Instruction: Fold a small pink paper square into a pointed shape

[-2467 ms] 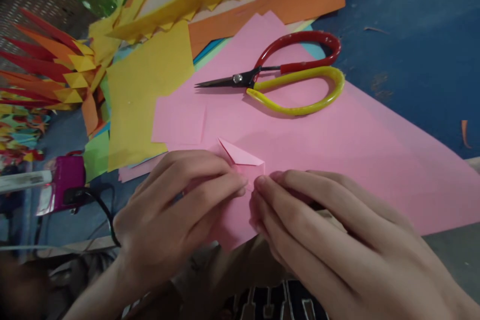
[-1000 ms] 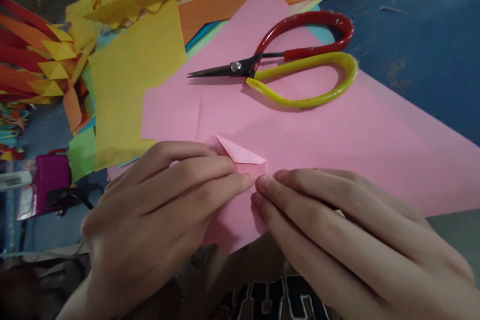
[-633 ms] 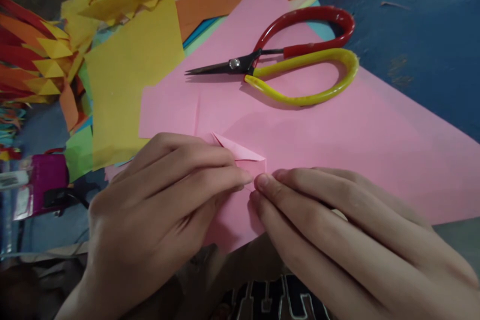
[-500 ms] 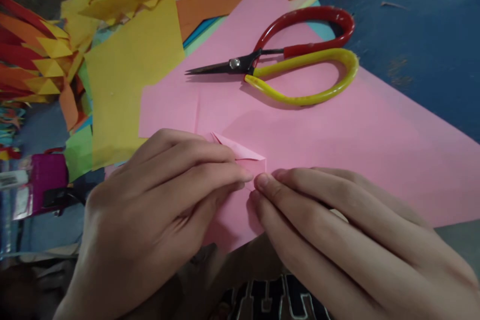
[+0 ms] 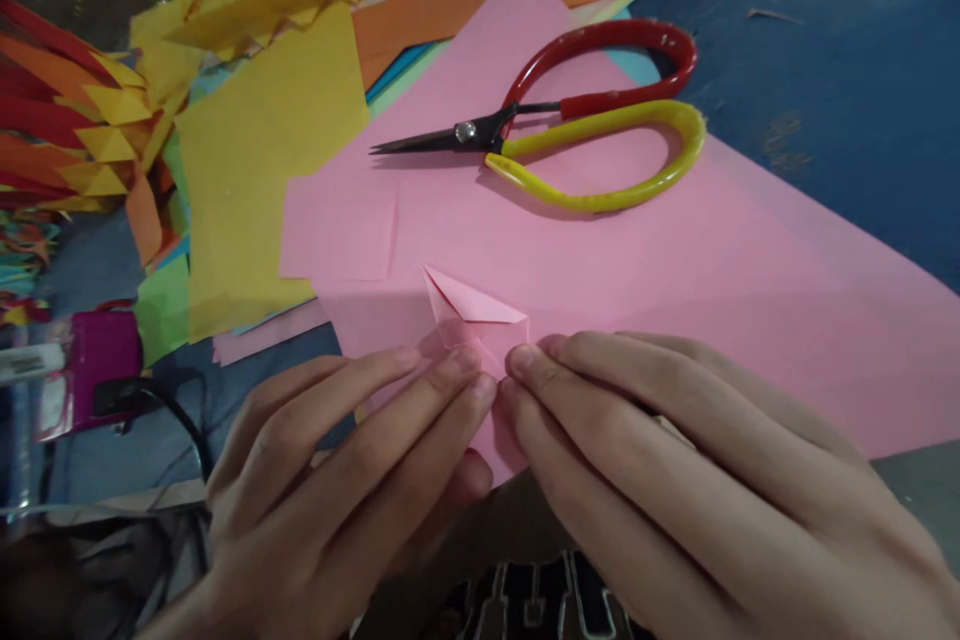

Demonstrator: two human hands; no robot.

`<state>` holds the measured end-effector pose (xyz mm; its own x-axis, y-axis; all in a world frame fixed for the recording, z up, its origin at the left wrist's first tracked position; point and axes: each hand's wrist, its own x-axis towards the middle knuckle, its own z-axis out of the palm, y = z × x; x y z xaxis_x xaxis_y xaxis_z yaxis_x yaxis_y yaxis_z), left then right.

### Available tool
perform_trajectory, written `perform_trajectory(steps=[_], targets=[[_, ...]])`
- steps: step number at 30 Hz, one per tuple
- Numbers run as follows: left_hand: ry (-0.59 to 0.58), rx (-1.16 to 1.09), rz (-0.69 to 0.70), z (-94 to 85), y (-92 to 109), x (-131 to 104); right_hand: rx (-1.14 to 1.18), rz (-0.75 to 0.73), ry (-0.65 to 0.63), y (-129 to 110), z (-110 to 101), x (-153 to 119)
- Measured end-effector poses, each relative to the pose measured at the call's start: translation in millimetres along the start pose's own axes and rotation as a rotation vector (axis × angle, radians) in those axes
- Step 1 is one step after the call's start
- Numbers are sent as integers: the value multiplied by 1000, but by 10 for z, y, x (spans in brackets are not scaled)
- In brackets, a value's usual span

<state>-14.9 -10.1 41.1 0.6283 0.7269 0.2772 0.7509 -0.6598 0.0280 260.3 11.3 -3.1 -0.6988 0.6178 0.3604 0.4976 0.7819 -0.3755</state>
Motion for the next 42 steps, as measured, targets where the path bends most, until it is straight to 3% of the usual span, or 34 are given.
perform_trajectory(steps=[5, 10, 14, 20, 24, 29, 34, 38, 42], targets=[[53, -43, -51, 65, -28, 17, -13, -43, -10, 17, 0, -38], [47, -219, -201, 60, -43, 41, 8, -45, 3, 57, 11, -9], [40, -419, -307, 33, -94, 73, 27, -66, 88, 100, 37, 103], [55, -550, -392, 27, -154, 82, 12, -61, 147, 87, 21, 192], [128, -540, -370, 68, -159, 91, 7, -66, 161, 67, 49, 169], [119, -495, -281, 57, -143, 97, 43, -37, 192, 30, 101, 216], [135, -240, -142, 82, 25, 91, 53, 40, 214, -100, 97, 239], [127, -244, -103, 121, 99, 112, 81, 44, 219, -197, 64, 222], [138, -226, -83, 127, 43, 142, 112, 11, 250, -195, 20, 252]])
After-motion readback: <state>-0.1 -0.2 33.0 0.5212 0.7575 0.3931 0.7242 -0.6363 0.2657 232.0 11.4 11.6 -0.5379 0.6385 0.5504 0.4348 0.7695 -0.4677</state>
